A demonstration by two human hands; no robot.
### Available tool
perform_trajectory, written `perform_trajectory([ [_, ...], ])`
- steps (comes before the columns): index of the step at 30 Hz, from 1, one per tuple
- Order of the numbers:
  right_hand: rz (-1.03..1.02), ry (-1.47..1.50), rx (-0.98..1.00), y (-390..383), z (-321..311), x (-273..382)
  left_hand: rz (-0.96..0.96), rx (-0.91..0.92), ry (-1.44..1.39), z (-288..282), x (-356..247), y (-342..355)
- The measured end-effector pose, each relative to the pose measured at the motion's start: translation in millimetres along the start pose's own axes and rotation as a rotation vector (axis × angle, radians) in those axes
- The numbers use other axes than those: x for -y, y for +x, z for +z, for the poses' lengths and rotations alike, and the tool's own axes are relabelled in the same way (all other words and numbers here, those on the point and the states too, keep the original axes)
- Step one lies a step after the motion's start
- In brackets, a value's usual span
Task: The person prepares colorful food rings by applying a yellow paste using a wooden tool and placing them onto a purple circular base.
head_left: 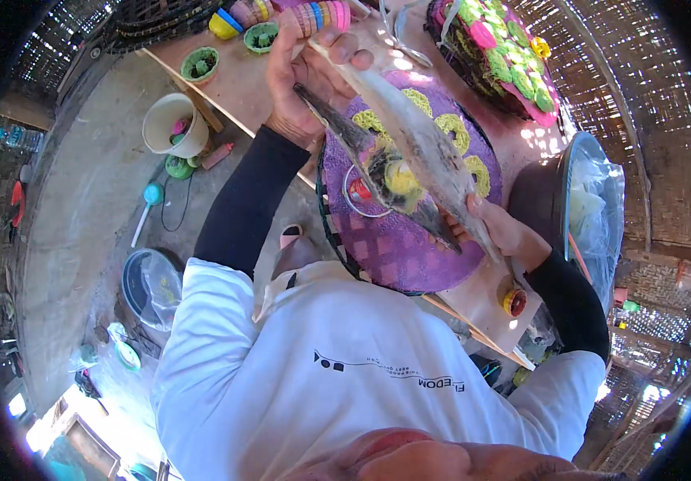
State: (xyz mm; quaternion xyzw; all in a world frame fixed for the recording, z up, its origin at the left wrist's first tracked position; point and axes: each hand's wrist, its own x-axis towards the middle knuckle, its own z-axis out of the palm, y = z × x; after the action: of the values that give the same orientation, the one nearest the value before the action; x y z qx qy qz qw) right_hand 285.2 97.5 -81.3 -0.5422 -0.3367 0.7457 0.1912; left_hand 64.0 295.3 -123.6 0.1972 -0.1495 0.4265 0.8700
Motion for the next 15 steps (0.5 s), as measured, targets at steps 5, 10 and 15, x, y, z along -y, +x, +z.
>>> perform_trajectory([
  [5,-0.168,-0.102,-0.065,10,18,7,-0.027,0.053,0.024,-9,-12,-9],
  [10,-0.098,-0.044,-0.04,6,15,3,-0.056,-0.033,-0.003,-8,-12,-15],
  [15,0.008,-0.098,-0.166,-13,23,20,0.03,-0.184,-0.013,-12,10,-25],
])
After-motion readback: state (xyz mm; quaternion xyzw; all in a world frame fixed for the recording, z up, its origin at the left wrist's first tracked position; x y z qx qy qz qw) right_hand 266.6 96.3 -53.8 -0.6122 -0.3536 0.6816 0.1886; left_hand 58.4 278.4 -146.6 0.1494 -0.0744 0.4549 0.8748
